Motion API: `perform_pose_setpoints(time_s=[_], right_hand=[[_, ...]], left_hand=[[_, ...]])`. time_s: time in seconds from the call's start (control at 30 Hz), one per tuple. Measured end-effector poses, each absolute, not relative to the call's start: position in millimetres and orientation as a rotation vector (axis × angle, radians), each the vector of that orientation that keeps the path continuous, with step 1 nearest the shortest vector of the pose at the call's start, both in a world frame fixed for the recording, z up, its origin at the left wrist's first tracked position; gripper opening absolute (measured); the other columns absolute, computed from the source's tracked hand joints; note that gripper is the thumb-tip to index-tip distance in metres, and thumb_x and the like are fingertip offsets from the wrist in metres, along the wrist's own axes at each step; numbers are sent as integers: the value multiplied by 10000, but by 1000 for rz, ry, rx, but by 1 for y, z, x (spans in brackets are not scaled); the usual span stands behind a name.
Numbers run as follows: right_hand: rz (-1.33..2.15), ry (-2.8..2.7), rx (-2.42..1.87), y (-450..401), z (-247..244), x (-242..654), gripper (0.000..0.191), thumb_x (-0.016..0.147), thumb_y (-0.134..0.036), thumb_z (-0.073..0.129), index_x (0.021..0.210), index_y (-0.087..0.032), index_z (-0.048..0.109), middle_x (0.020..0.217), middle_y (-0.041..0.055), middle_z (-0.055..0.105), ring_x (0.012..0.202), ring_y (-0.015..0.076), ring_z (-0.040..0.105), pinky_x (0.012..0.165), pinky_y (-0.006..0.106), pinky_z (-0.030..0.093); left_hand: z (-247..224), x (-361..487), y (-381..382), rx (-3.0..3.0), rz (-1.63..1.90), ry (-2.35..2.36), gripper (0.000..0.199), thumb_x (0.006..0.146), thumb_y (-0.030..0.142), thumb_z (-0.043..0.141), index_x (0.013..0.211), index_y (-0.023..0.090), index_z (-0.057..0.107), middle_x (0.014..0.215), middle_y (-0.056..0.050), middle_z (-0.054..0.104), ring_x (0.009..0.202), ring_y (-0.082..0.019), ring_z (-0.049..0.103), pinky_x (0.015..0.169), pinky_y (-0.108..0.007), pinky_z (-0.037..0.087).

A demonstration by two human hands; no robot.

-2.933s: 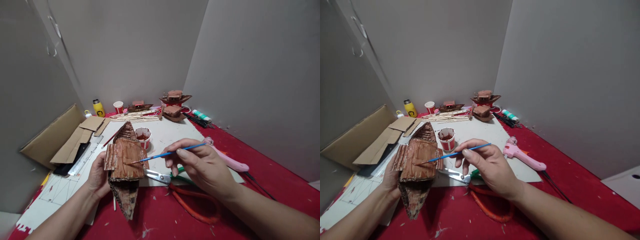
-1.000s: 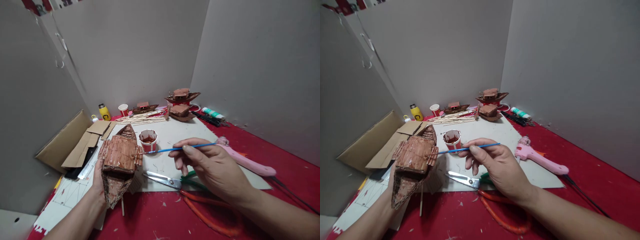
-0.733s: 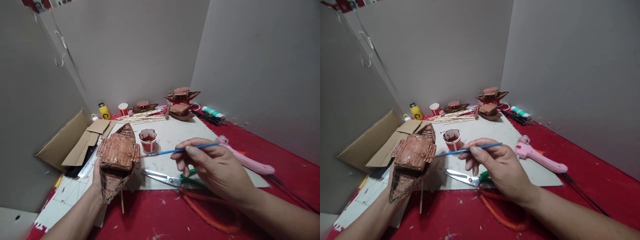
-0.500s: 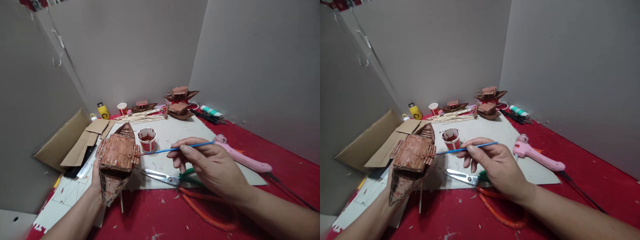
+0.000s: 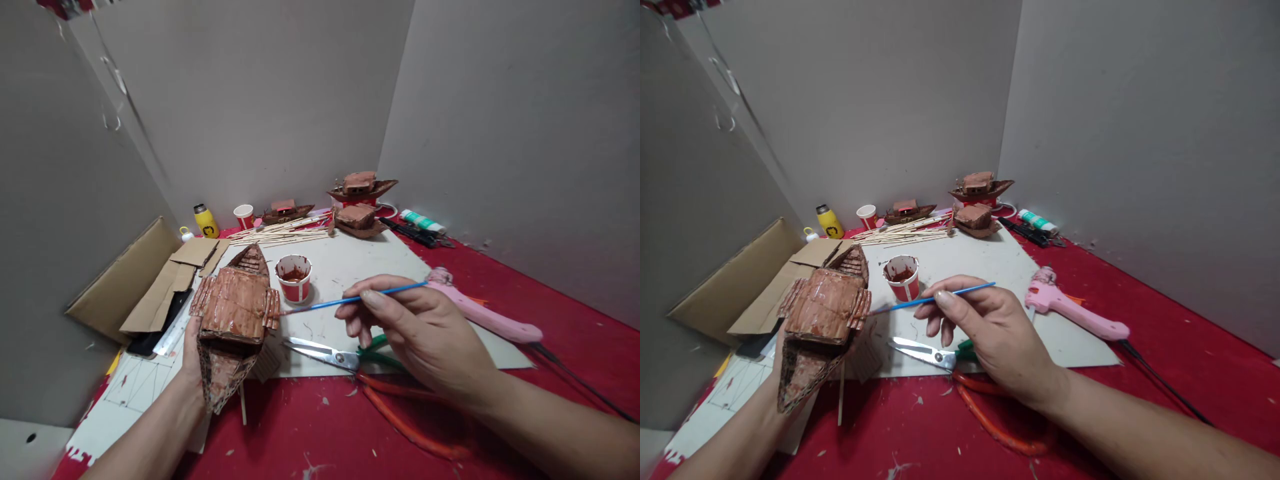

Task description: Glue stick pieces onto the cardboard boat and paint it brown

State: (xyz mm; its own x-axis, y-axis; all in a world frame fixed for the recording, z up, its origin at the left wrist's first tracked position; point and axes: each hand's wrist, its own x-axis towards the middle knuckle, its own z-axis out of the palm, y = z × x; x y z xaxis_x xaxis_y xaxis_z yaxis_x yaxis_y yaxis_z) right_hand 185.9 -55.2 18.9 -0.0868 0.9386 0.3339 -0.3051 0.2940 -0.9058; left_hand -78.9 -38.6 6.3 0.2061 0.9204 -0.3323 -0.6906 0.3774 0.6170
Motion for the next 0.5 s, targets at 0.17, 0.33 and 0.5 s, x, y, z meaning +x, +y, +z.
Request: perform_pose_setpoints(time_s=[0.17,0.33,0.5], right_hand=[[1071,-1212,-733,-55,22,186,201,860,-411,739,873,-211,755,746,54,770,575,144,679,476,216,559],[1048,-1218,-746,-54,23,185,212,854,-414,746,867,-202,754,758,60,770,578,137,675,477,206,554],[1147,-1229,-700,-56,22,186,196,866,-398,737,860,-203,750,720,46,757,580,136,683,490,203,562]], left_hand=[[8,-78,-37,366,1159,809,594,905,451,400,1385,154,584,912,-149,800,790,-317,758,745,-455,603],[5,-76,-39,358,1170,741,573,897,421,440,1371,138,595,978,-159,793,873,-322,754,807,-475,593],[4,-77,-40,351,1201,767,590,869,415,479,1358,107,596,961,-179,790,849,-323,753,789,-472,595]])
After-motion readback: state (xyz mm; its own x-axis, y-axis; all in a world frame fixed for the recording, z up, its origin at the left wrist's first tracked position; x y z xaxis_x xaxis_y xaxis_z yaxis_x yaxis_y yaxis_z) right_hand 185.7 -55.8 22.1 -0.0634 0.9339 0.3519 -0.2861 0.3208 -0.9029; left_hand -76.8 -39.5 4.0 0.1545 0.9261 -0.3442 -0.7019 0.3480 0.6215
